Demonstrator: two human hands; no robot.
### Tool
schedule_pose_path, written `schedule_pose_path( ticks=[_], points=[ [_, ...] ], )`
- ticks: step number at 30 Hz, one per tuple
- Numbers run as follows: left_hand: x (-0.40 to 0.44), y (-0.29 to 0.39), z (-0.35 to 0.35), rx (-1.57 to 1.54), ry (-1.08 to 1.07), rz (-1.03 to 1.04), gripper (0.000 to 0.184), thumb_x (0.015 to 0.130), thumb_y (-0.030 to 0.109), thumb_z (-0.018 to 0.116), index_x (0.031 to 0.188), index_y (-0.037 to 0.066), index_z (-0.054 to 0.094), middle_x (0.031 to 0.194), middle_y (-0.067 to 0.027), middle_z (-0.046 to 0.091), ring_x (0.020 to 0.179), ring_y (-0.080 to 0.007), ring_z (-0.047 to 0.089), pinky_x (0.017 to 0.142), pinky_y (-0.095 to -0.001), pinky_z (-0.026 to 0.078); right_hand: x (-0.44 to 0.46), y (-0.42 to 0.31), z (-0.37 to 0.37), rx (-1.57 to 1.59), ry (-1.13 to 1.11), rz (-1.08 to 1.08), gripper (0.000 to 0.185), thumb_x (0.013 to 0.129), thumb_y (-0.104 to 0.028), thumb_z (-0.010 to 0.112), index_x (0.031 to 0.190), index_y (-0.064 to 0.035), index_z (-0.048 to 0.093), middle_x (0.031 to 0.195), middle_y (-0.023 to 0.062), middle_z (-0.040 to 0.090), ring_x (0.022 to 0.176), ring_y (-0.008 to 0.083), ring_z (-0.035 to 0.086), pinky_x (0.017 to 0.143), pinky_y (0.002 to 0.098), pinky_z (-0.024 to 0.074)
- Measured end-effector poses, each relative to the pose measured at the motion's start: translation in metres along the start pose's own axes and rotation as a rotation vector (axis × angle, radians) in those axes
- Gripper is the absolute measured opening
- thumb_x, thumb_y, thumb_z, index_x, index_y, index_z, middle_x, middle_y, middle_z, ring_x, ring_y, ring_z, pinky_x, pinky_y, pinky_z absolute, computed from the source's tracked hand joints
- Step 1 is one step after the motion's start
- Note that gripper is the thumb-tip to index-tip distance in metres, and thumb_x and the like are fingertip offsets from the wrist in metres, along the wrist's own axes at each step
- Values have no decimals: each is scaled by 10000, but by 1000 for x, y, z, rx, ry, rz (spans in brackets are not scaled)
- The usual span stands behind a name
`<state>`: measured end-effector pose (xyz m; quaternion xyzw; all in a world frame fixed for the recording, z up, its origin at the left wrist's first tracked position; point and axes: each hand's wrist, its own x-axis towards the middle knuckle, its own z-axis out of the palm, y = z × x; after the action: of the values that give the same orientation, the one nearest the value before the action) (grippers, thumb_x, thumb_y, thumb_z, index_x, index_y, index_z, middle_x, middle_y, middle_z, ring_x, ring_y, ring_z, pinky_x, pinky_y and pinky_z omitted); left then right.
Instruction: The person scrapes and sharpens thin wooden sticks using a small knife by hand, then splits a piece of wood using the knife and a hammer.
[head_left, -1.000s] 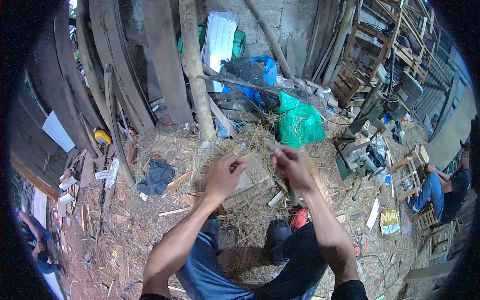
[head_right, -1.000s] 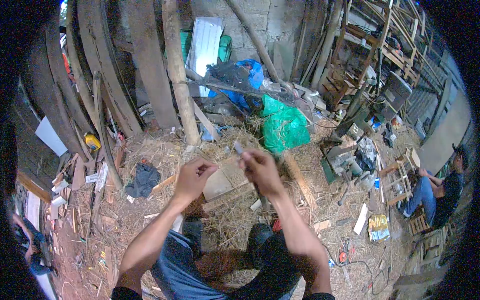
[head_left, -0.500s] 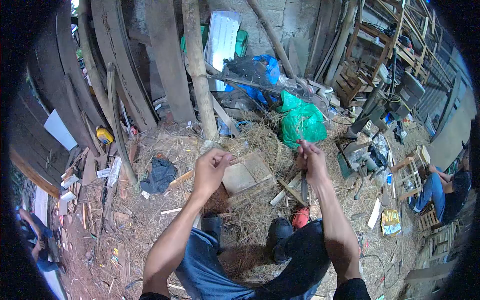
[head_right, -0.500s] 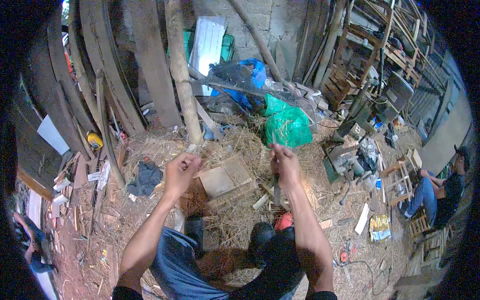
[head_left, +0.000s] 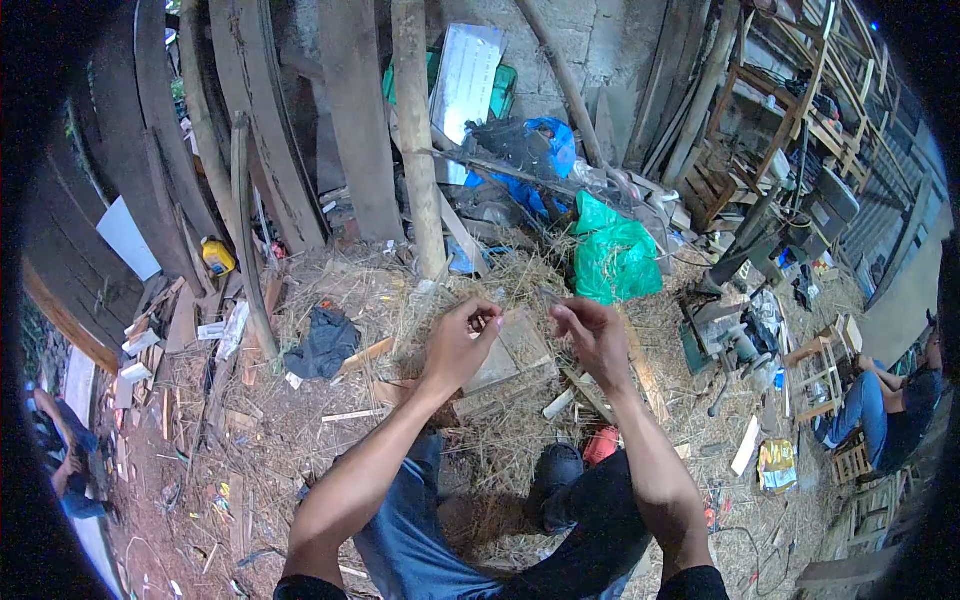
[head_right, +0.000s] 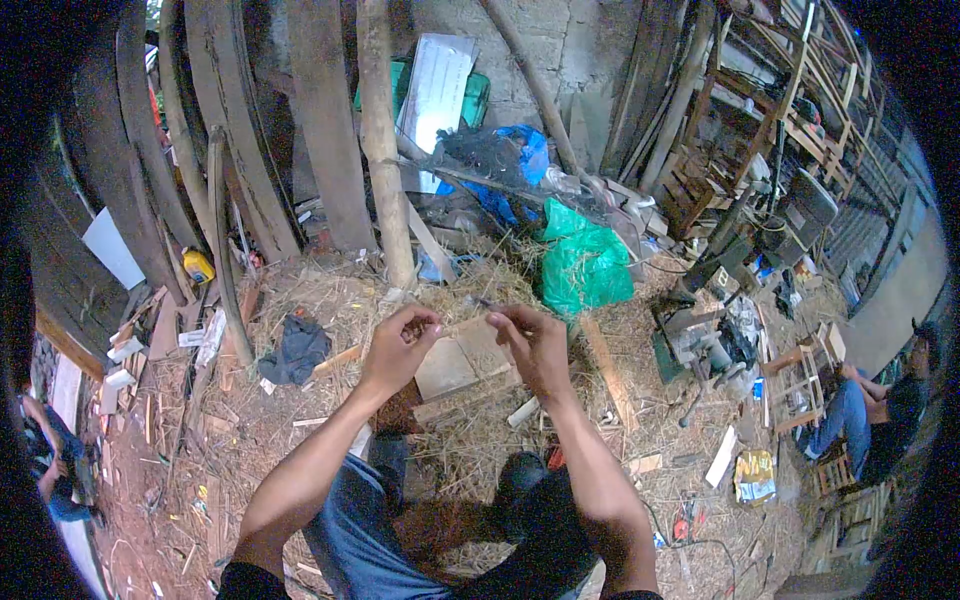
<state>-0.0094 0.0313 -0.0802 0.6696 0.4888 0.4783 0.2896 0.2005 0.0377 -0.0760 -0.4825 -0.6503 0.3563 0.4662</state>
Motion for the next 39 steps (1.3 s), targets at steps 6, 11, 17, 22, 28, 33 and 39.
schedule_pose_path(
  ticks=[6, 11, 17, 22, 28, 33, 39],
  points=[
    [-1, 9, -3, 4, -11, -19, 148, 826, 134, 618, 927, 25, 628, 800, -80, 654, 702, -139, 603, 668, -281, 462, -1, -4, -2, -12, 76, -99, 192, 913, -110, 551, 1015, 47, 597, 841, 81, 667, 646, 89, 584, 643, 230, 482],
    [-1, -2, 1, -39, 14, 42, 142, 823, 123, 615, 924, 24, 636, 775, -75, 644, 693, -140, 595, 663, -283, 462, 1, 9, -3, -113, 63, -316, 194, 929, -126, 527, 1026, 27, 598, 845, 52, 660, 647, 61, 565, 612, 202, 461],
    [-4, 11, 4, -1, -82, 33, 123, 814, 104, 613, 893, 13, 639, 809, -80, 640, 707, -149, 594, 658, -283, 459, -10, -17, 18, 481, -253, 171, 201, 920, -170, 551, 1058, -25, 570, 692, 10, 564, 581, 54, 475, 490, 192, 336],
    [-7, 13, 10, -20, -68, 87, 105, 793, 97, 651, 834, 2, 633, 795, -91, 620, 679, -187, 588, 642, -292, 458, -4, -14, 15, 529, -302, 262, 170, 920, -178, 551, 1010, -35, 575, 707, -2, 561, 551, 27, 411, 480, 180, 280],
    [-10, 15, 10, 23, -83, 118, 84, 794, 79, 649, 826, 3, 635, 783, -101, 597, 694, -192, 605, 626, -297, 471, 5, -13, -14, 629, -139, 305, 151, 907, -181, 570, 859, -41, 603, 719, -5, 568, 584, 48, 449, 512, 191, 309],
    [-12, 17, 20, 133, -17, 251, 65, 784, 57, 644, 814, 4, 623, 790, -102, 584, 681, -223, 600, 602, -309, 470, -9, -18, 10, 671, -250, 332, 111, 888, -123, 591, 872, -14, 574, 695, 20, 575, 573, 68, 465, 496, 197, 313],
    [-12, 25, 19, 319, 7, 445, 107, 778, 30, 619, 882, 27, 594, 801, -106, 543, 722, -273, 574, 635, -362, 462, -3, -18, 0, 644, -218, 333, 135, 882, -142, 607, 851, -13, 585, 685, 23, 574, 546, 47, 419, 474, 197, 289]
  ],
)
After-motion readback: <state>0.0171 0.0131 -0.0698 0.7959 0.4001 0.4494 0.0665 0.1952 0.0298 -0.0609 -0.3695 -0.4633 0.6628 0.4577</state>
